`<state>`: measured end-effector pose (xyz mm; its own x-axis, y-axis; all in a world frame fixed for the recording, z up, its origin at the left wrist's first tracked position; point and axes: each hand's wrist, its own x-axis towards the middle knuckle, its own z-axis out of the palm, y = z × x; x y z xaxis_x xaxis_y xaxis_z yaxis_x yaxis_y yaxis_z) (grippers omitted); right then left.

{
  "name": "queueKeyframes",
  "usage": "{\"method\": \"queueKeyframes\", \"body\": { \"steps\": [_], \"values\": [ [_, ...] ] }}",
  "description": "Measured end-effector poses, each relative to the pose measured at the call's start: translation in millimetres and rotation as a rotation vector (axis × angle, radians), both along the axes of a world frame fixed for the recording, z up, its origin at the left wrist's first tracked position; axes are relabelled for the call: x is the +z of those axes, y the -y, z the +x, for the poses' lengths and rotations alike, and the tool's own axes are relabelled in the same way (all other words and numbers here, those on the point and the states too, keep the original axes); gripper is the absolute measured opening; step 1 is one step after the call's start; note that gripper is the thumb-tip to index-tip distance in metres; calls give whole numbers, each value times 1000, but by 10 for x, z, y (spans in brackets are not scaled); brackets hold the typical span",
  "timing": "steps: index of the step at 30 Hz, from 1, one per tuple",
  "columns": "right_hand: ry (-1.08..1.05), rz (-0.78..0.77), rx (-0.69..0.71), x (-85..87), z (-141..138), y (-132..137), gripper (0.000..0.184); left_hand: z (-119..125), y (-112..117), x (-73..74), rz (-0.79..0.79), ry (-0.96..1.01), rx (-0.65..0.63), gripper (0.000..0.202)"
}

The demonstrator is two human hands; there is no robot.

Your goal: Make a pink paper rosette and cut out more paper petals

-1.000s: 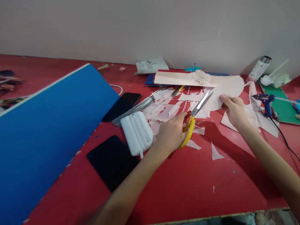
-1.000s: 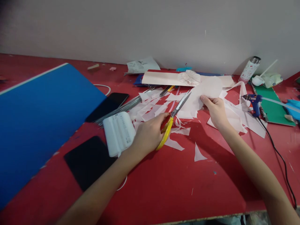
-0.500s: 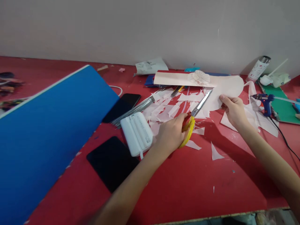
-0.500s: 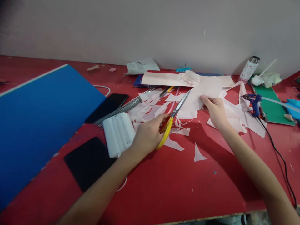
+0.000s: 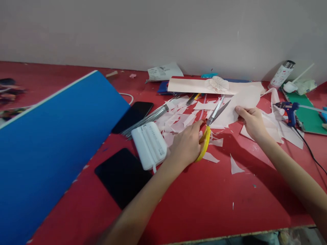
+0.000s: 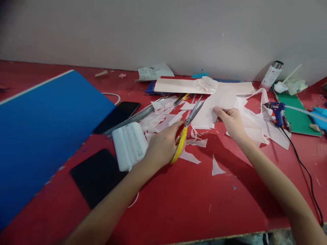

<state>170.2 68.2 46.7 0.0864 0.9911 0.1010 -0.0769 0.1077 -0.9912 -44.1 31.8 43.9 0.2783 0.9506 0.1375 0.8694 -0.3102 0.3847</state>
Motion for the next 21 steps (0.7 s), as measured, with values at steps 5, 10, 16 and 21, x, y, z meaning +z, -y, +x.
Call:
{"method": "queueKeyframes", "body": {
  "steps": [5,10,16,21],
  "values": [
    [44,3,0,-7,0,4,29,7,9,16,8,-27,7,46],
    [54,10,-6,0,-2,7,29,8,15,26,6,-33,4,47],
    [80,10,1,-22,4,2,31,10,16,17,25,-26,5,45],
    [85,10,19,-29,1,5,32,12,18,31,20,-38,11,44]
  ]
}}
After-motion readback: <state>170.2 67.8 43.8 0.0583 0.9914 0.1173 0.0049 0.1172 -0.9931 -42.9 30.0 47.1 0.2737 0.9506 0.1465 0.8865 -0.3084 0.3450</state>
